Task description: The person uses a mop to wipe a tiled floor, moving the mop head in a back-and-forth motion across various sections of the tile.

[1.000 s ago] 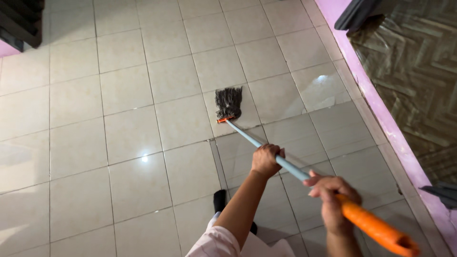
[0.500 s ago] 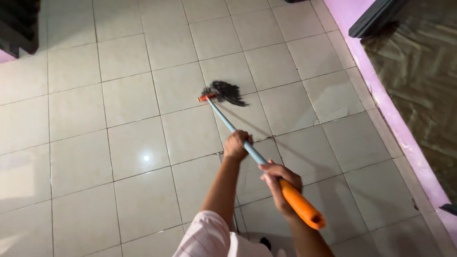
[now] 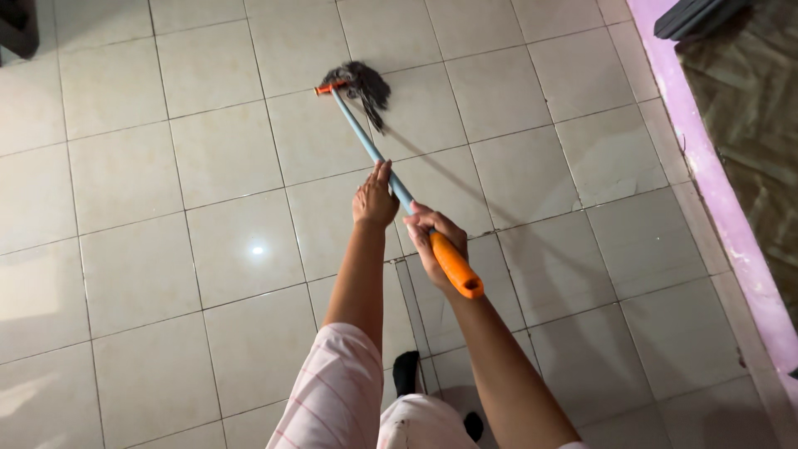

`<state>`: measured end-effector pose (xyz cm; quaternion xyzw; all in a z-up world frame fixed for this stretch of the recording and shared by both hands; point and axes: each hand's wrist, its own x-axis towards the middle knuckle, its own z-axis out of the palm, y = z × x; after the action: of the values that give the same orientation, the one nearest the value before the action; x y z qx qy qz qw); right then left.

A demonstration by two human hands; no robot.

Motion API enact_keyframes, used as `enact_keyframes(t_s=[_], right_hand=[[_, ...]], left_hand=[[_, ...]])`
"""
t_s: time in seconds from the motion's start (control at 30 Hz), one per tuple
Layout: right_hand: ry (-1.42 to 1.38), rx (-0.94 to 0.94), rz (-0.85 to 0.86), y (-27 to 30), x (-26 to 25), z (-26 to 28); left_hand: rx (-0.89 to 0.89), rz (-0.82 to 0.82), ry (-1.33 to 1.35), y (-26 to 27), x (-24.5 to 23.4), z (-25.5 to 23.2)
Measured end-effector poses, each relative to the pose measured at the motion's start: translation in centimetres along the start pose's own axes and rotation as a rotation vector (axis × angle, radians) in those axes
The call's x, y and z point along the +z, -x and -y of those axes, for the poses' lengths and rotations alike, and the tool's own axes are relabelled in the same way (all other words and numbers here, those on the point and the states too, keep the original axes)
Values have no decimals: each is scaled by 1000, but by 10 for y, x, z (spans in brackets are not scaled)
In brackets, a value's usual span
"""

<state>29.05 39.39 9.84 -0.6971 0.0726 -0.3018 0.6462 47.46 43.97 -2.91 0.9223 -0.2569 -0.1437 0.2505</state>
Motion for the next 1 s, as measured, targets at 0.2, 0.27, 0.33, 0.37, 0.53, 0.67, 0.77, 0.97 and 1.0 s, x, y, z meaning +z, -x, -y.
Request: enact_keyframes(t_s=[0.2, 0.27, 0.33, 0.37, 0.53, 0.67, 0.77, 0.97, 1.0], right_hand=[[108, -24, -35, 10, -8, 0], [131, -1, -24, 22, -15, 14], [195, 41, 2, 42, -27, 38], [203, 26, 12, 52, -33, 52], [322, 28, 35, 100, -62, 120], [340, 54, 19, 152, -79, 165], [344, 65, 24, 199, -97, 200], [377, 103, 60, 276, -144, 263], [364, 52, 77, 285, -151, 272]], left_hand=[[49, -21, -84, 0, 6, -3], [95, -60, -58, 16, 5, -13], [107, -38, -15, 37, 0, -25], [114, -28, 6, 49, -4, -32], [193, -3, 112, 126, -10, -66], [209, 33, 202, 195, 2, -87], [179, 107, 211, 251, 8, -106], [273, 48, 284, 361, 7, -147], [294, 28, 287, 374, 6, -153]])
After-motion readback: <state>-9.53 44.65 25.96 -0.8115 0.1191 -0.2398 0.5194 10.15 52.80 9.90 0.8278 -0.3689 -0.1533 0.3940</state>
